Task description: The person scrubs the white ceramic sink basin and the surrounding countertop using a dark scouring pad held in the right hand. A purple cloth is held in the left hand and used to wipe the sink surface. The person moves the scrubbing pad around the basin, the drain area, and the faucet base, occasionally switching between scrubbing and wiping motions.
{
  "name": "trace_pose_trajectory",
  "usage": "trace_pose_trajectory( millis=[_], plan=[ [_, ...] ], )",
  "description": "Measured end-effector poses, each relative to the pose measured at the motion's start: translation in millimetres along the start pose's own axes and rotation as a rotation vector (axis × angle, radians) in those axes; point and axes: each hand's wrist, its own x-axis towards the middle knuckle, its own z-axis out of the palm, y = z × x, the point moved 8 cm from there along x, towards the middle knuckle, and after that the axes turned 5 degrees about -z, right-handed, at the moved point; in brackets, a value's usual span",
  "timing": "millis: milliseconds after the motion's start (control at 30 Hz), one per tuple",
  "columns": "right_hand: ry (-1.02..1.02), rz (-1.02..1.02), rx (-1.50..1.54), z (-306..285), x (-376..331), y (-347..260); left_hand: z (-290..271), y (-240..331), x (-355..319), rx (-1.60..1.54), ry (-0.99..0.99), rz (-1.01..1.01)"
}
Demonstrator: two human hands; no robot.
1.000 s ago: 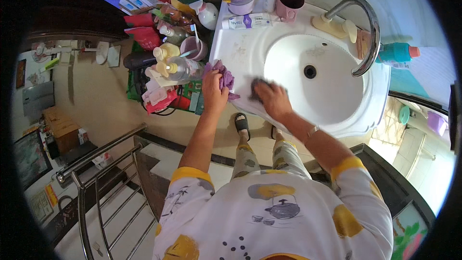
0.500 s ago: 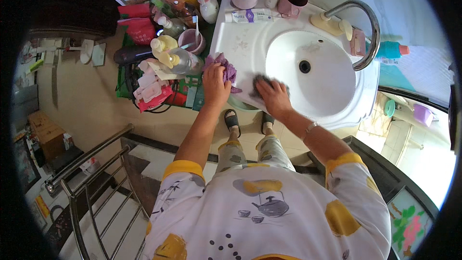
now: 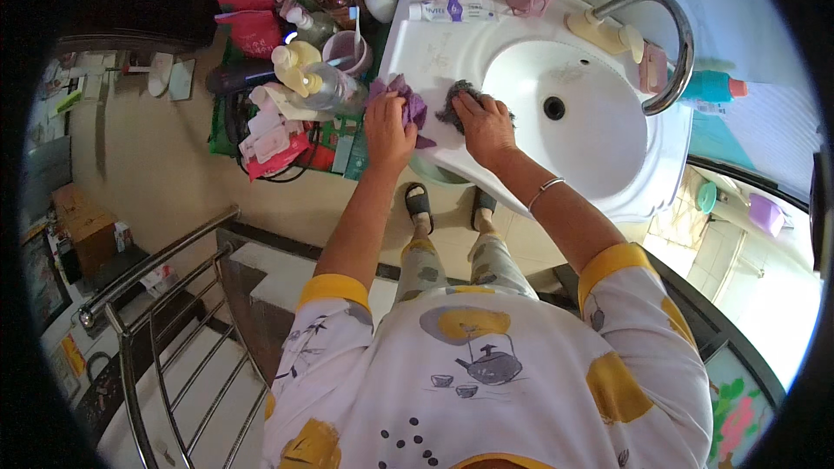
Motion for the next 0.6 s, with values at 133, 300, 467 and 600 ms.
trace_pose_trajectory(
  millis=[133,300,467,600],
  plan=[
    [-0.099,-0.089,0.044,19.2,-85.0,-22.5,-0.1,-5.1,0.2,-0.027,-0.001,-0.023],
    [-0.067,-0.068,-0.07,25.3,-29.1,2.4,-5.0,1.4,1.0,0.005,-0.038,-0.055],
    [0.026,0.245,-0.192,2.4,98.3,76.5,4.3,2.8,2.3,0.014,-0.05,-0.054],
    [-0.194,0.283,0.061,14.5,44.1,21.8,1.1,-1.8,-1.4,0.026,-0.047,-0.052]
  ],
)
